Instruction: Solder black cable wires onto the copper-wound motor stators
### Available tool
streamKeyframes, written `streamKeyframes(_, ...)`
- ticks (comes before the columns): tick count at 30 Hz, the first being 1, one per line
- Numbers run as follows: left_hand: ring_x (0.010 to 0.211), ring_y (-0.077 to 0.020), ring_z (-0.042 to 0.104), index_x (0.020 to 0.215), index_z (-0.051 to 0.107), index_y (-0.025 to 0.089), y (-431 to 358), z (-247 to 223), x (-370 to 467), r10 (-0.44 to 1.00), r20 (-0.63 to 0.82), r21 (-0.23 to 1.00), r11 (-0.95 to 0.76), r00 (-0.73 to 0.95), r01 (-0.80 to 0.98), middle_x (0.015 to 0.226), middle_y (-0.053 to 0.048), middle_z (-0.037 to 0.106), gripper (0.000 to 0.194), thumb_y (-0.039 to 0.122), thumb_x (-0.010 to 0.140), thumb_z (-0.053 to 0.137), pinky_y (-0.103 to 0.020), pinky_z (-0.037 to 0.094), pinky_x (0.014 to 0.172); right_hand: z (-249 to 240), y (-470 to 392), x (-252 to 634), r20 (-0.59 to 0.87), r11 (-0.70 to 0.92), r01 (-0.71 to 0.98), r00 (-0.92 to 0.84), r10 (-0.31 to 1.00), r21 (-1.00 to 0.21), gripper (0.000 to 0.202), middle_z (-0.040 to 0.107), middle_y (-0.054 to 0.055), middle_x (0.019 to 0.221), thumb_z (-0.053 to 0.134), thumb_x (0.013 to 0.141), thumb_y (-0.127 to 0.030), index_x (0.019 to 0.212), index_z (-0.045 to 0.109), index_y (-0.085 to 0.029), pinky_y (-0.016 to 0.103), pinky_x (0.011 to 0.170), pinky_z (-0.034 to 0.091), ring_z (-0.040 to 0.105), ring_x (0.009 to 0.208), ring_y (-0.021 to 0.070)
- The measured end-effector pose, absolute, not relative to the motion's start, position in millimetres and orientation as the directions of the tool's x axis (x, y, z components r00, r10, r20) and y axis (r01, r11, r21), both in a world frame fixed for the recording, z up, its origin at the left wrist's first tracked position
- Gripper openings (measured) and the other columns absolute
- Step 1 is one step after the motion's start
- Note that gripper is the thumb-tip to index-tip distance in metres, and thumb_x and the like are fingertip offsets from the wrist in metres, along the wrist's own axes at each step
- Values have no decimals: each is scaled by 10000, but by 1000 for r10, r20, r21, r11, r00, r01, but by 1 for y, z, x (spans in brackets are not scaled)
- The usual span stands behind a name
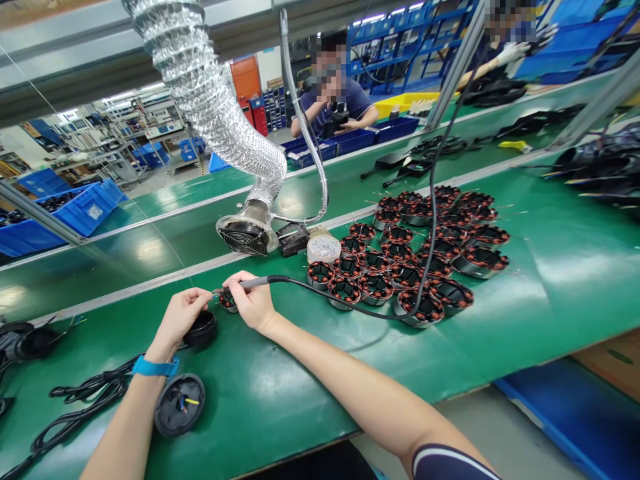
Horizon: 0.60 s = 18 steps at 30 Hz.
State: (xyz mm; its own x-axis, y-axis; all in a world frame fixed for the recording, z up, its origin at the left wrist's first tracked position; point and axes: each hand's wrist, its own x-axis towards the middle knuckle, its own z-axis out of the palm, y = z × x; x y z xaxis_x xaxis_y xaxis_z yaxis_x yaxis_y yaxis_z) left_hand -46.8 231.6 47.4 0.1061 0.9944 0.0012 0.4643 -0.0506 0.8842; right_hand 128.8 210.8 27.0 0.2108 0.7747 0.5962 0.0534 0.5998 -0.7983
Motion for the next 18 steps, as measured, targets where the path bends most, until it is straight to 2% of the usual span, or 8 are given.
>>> streamKeyframes(10,554,-122,473,654,626,151,232,45,-48,994,10,887,-57,104,458,599,-3,588,315,457,725,661,-240,346,560,27,207,130,658,645,133,181,731,-752,222,705,33,761,495,908,-221,785,673,-176,264,685,531,661,710,155)
streamKeyframes(14,549,-127,479,681,637,150,233,45,-48,995,5,885,-51,102,462,595,0,586,339,487,720,654,-246,364,573,23,212,125,719,684,251,81,690,-685,204,694,50,924,499,952,-230,1001,693,-189,265,802,523,659,838,149)
streamKeyframes(18,586,-154,526,693,643,155,230,48,-46,989,40,872,-104,142,479,611,-13,608,377,531,725,633,-257,396,596,10,220,115,704,686,361,-104,702,-631,302,582,52,1008,506,957,-206,1231,632,-224,239,783,506,605,835,126)
